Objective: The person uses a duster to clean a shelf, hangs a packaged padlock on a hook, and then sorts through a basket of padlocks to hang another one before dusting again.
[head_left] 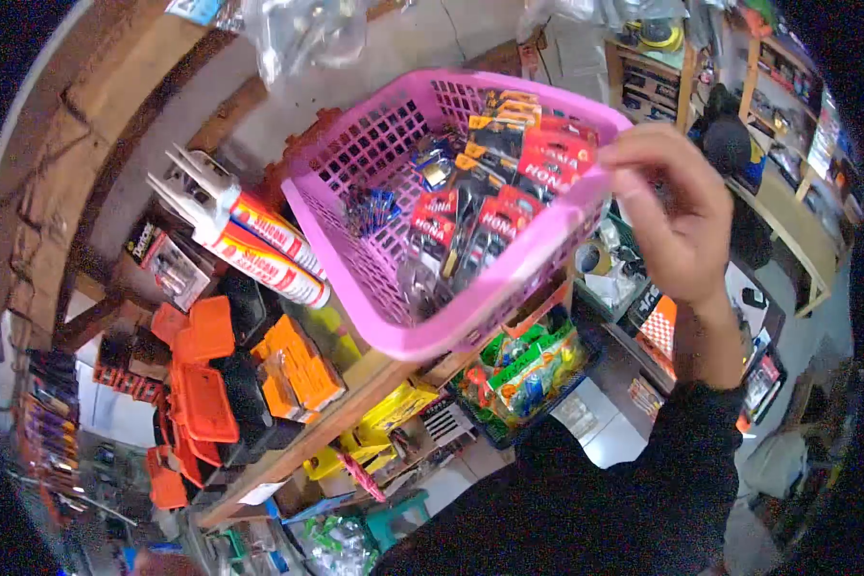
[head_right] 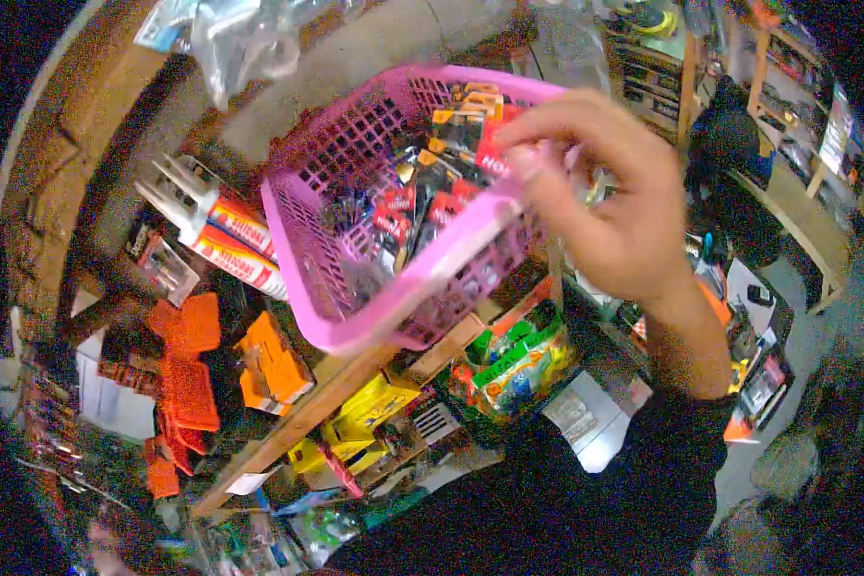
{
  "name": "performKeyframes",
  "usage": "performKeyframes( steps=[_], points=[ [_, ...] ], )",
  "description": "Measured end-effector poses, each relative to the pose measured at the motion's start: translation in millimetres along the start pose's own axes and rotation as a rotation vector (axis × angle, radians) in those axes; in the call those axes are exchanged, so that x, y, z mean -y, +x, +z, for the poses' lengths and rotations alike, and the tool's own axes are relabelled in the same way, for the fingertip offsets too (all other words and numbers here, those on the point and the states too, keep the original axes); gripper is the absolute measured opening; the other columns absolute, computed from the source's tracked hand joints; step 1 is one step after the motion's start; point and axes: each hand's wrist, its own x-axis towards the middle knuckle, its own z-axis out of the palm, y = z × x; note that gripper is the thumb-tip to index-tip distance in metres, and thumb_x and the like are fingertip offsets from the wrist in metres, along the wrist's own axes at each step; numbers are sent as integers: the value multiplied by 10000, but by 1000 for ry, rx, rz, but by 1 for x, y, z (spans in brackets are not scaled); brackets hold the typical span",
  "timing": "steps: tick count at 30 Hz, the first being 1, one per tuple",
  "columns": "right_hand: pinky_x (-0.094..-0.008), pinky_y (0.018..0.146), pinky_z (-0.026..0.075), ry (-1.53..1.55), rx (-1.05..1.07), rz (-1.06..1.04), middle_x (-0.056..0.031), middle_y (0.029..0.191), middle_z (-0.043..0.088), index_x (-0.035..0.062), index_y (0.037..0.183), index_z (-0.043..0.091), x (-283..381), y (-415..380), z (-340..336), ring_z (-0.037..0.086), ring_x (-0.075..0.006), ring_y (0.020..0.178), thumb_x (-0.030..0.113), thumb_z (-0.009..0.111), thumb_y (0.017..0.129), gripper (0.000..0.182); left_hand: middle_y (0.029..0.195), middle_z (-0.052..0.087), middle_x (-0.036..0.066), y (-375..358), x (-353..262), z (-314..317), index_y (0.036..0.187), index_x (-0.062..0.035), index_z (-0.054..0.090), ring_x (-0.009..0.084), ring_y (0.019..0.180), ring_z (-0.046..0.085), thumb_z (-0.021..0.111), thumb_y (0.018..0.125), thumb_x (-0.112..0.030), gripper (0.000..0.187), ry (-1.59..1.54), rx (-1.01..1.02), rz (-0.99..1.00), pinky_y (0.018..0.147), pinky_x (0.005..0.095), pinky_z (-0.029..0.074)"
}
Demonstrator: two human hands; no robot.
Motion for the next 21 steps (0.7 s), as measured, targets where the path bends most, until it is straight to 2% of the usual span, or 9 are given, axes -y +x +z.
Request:
performKeyframes(
  steps=[2,4,5,8,11,13,16,18,21],
  points=[
    [-259,559,400,82,166,-44,-62,730,543,34,824,572,-3,27,10,504,-172,629,102,562,734,113,651,553,89,28,11,4,689,-64,574,203,646,549,600,594,-195,164,387,122,-162,627,374,445],
    [-315,557,422,139,372,-76,-101,731,545,33,782,553,-9,48,22,525,-235,634,146,567,725,127,593,520,76,91,23,49,525,-71,547,218,535,509,589,524,-98,50,305,482,-367,539,326,421],
    [-315,557,422,150,378,-73,-101,731,545,33,782,553,-11,57,27,525,-235,634,146,567,725,127,745,575,79,109,37,59,776,-52,594,234,686,553,572,561,-31,217,204,688,-284,667,359,446],
    [-380,593,446,34,667,-231,-130,739,554,27,745,531,-21,75,42,547,-294,693,199,548,726,174,735,529,75,134,74,89,799,-37,565,241,672,522,550,581,13,224,188,852,-190,591,323,432],
    [-387,637,445,-56,904,-290,-126,771,550,28,811,551,-36,88,55,541,-309,729,219,557,734,206,735,499,104,146,114,120,789,-39,511,282,680,500,543,643,-12,152,170,732,-160,600,350,411],
    [-394,646,447,-128,997,-240,-132,775,559,24,805,555,-42,100,61,547,-313,737,225,551,737,212,695,458,141,152,137,141,749,-23,434,326,664,471,480,772,-64,66,116,688,-325,597,373,393],
    [-417,659,451,-190,1141,-163,-152,773,580,15,794,564,-50,115,74,562,-328,743,246,550,733,240,663,442,159,157,175,165,769,-13,422,342,653,472,458,806,-95,97,62,611,-465,589,378,391],
    [-419,644,456,-334,1271,-115,-160,736,578,17,799,564,-51,123,82,566,-336,710,249,562,718,245,662,460,176,161,199,179,768,-5,438,352,655,488,449,823,-124,131,143,680,-418,575,384,391],
    [-421,627,462,-246,1191,-205,-164,719,577,18,788,565,-65,112,102,571,-332,694,243,561,709,238,658,478,186,163,215,195,759,1,465,355,653,505,470,812,-136,147,190,686,-318,560,387,394]
  ],
)
